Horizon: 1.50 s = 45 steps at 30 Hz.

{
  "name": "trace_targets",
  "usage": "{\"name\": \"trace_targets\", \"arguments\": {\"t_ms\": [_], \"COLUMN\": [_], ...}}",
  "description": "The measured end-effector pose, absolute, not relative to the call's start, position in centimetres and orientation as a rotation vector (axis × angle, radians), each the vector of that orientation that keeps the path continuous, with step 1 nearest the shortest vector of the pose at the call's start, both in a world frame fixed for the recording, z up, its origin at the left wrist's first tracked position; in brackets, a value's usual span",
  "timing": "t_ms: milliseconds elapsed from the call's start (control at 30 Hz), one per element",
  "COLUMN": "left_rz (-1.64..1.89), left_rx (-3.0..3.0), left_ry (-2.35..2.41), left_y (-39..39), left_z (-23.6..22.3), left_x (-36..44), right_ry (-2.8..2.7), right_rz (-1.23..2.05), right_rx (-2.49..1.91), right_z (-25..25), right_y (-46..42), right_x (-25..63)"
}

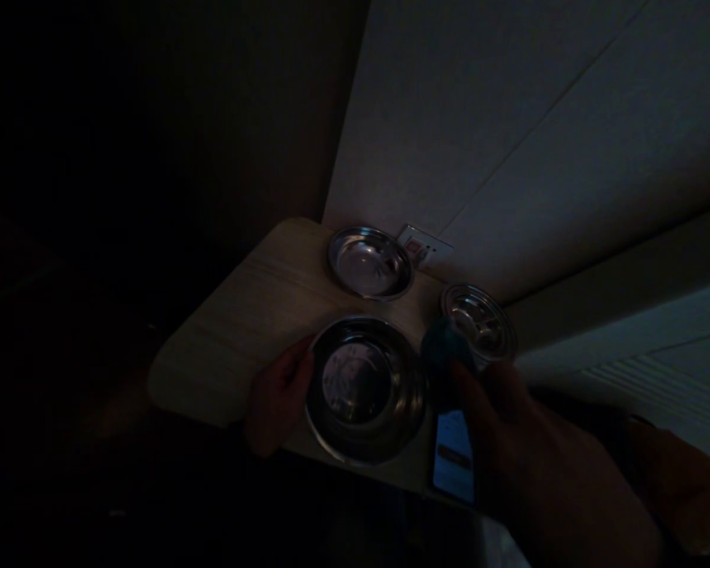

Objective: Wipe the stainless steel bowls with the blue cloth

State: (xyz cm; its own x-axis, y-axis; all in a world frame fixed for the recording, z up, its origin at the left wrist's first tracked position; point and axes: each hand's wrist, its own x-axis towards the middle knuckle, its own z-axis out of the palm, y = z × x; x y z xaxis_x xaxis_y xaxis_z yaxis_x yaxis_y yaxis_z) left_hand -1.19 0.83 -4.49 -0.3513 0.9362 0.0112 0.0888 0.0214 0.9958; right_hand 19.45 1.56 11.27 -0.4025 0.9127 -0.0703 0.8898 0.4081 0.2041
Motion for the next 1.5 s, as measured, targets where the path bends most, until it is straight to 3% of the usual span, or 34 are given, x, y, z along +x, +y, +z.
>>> {"name": "trace_targets", "arguments": {"t_ms": [100, 233, 400, 600, 767, 933, 1500], "left_rz": [1.432, 1.434, 1.407, 1.400, 1.407, 1.403, 1.294], "left_rx": [1.095, 1.097, 1.105, 1.082, 1.087, 1.077, 1.132], "left_ry": [1.544, 1.550, 1.550, 1.541, 1.528, 1.538, 1.603], "left_y": [0.9, 0.9, 0.9, 0.9, 0.9, 0.8, 0.9], "left_z": [-4.7, -4.9, -4.8, -4.8, -4.8, -4.9, -4.5], "left_x": [-1.2, -1.2, -1.2, -1.2, -1.2, -1.2, -1.1], "right_ry": [2.261, 2.413, 2.529, 2.601, 2.639, 2.490, 2.499], "right_rz": [-0.022, -0.458, -0.760, -0.567, -0.777, -0.940, -0.466], "right_rx": [1.518, 1.487, 1.230, 1.087, 0.963, 1.202, 0.973], "right_z": [8.6, 4.3, 4.2, 4.9, 4.1, 2.6, 1.5], "right_y": [1.5, 2.6, 4.6, 6.3, 6.1, 5.6, 5.3], "right_x": [16.2, 14.0, 16.2, 16.6, 15.2, 14.6, 12.3]}}
